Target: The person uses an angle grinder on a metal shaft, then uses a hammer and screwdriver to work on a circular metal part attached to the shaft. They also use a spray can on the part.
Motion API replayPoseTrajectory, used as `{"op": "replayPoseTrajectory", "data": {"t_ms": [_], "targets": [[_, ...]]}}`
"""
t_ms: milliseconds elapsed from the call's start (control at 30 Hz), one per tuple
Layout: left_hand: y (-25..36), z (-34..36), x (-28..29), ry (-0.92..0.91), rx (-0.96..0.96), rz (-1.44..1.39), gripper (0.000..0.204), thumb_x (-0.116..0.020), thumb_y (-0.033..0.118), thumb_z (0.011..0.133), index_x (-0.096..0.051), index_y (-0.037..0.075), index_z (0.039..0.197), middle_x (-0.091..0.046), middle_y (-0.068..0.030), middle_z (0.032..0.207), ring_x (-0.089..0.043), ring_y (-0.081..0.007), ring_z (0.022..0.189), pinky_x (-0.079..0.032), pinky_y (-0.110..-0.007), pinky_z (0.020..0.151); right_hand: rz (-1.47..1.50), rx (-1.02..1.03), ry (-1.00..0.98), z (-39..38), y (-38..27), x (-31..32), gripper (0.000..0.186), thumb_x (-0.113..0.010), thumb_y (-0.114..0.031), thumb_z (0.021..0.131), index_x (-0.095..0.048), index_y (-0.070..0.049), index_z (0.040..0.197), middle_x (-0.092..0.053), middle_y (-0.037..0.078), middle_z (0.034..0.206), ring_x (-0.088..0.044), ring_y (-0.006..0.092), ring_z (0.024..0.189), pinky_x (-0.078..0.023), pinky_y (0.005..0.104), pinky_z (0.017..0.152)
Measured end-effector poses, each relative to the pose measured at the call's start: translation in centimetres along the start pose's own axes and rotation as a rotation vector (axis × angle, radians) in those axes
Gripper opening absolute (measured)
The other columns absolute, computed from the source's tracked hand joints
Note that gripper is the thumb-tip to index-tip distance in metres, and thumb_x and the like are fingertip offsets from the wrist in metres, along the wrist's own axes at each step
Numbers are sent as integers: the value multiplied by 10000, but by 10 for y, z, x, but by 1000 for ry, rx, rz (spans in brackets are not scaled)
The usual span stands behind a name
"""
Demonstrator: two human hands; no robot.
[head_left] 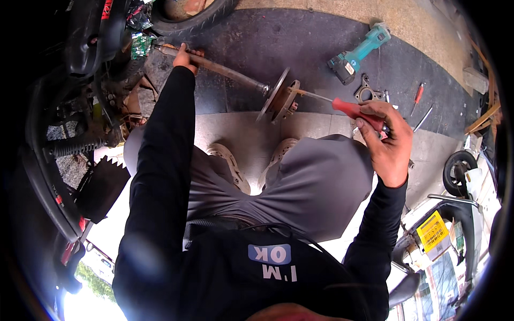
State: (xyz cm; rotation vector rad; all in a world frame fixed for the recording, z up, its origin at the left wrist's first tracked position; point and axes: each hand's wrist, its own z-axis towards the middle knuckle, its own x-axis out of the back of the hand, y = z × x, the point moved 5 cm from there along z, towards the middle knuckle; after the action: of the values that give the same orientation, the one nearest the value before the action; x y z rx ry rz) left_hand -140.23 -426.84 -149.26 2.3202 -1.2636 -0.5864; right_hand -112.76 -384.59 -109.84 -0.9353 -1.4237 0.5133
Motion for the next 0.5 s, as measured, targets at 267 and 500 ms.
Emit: {"op": "replayPoseTrajectory", "data": {"t_ms": [267,500], "targets": [[-3,-10,-8,66,-128,409,509,-534,429,1043,-508,-10,1299,-692,-193,1064,-711,-358,891,-584,-497,744,-176,169,-159,44,-66,-44,211,-736,35,838,-684,-37,1029,-691,109,955,-699,279,834,-543,351,717],[8,-19,-4,182,-271,913,778,-469,581,1008,-517,-101,1379,-633,-248,1315,-720,-357,997,-628,-420,680,-406,363,-243,95,-77,-102,167,-727,-162,876,-599,-57,901,-607,147,768,-618,377,714,-480,473,626]]}}
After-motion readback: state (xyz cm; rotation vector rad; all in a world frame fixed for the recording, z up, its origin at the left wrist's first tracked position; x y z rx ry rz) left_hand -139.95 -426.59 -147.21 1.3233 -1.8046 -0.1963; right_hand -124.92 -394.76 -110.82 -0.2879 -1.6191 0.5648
